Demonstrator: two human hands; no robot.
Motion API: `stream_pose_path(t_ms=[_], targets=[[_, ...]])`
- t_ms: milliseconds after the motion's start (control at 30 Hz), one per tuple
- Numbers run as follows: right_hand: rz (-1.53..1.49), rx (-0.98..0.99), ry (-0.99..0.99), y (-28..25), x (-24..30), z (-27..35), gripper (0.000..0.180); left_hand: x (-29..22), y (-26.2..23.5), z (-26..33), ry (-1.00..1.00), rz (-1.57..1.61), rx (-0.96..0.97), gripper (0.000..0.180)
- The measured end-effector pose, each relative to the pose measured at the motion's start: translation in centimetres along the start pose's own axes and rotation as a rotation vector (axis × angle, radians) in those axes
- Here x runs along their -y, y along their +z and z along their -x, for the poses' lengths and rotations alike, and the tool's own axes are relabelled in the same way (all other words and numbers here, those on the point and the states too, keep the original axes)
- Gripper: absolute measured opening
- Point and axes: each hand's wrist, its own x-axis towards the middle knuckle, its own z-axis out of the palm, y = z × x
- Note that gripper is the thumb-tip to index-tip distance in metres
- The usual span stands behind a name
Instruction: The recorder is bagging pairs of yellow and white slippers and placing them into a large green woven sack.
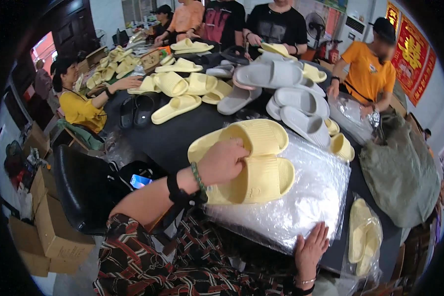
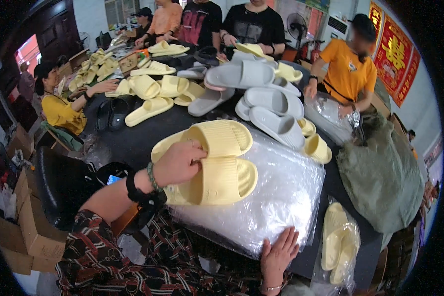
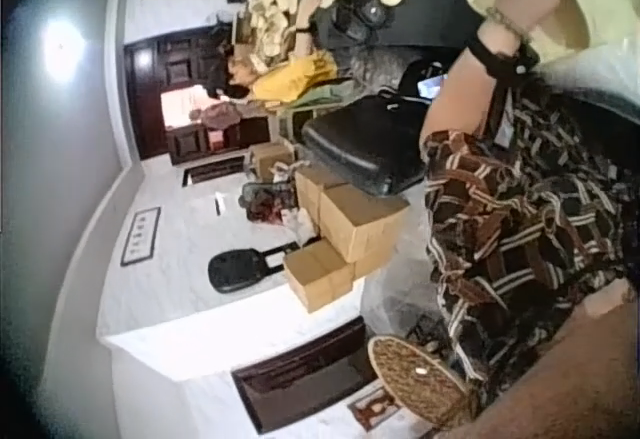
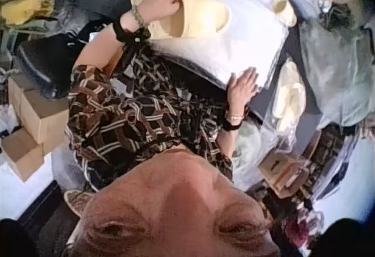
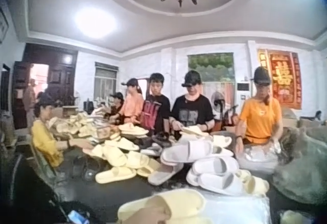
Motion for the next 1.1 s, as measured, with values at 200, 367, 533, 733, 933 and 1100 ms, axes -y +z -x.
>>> stream_pose_path(t_ms=[200,367,533,733,933,1100], targets=[[-0.048,-0.016,-0.004,-0.8,0.3,-0.2,0.078,9.6,-6.4,-10.3,-0.049,-0.235,-0.136,0.022],[-0.061,0.009,-0.016,-0.3,1.0,-0.6,0.078,17.9,-14.1,-20.3,-0.14,-0.531,-0.331,0.025],[-0.086,0.019,-0.016,-0.8,1.2,-0.1,0.078,18.1,-10.9,-21.2,-0.038,-0.47,-0.582,0.05],[-0.082,-0.012,-0.007,-1.0,0.3,0.5,0.077,5.9,0.9,-11.4,0.052,0.009,-0.065,0.046],[-0.133,-0.036,-0.021,-1.4,0.9,-0.6,0.076,-9.3,4.9,2.5,0.155,-0.025,0.344,0.076],[-0.141,-0.047,-0.013,-1.3,1.4,-1.1,0.076,-12.2,5.4,7.0,0.22,-0.075,0.536,0.086]])
